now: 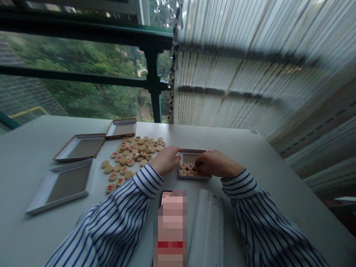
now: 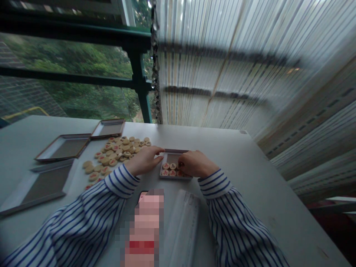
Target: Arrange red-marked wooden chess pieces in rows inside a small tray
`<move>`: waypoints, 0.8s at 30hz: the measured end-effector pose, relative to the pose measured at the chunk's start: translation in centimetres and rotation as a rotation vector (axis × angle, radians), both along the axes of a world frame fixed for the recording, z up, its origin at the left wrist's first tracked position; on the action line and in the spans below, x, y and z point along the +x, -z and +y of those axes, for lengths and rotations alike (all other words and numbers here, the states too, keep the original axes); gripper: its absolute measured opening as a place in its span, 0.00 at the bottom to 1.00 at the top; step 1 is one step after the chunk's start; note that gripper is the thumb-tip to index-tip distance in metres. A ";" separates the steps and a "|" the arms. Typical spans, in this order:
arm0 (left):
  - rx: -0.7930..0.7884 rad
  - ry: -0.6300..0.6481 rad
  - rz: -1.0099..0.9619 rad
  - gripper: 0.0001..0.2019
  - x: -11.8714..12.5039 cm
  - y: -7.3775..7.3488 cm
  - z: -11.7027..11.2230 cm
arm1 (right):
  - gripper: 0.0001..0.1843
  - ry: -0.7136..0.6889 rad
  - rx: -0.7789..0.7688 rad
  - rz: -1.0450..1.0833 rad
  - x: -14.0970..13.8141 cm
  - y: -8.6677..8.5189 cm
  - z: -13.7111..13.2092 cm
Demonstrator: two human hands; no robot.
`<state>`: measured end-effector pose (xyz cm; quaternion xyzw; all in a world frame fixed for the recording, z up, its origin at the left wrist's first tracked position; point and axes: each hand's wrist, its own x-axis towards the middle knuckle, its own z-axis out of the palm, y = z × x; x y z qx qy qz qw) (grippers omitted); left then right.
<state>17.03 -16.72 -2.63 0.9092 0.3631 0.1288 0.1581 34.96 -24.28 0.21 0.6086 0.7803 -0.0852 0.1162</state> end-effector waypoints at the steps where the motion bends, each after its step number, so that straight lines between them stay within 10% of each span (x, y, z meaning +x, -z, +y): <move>1: 0.001 0.001 -0.001 0.17 0.0 0.0 0.0 | 0.14 -0.005 0.000 -0.002 0.0 0.0 0.0; 24: -0.004 0.003 0.009 0.17 0.0 -0.1 -0.1 | 0.14 -0.022 -0.012 -0.008 0.1 0.0 0.0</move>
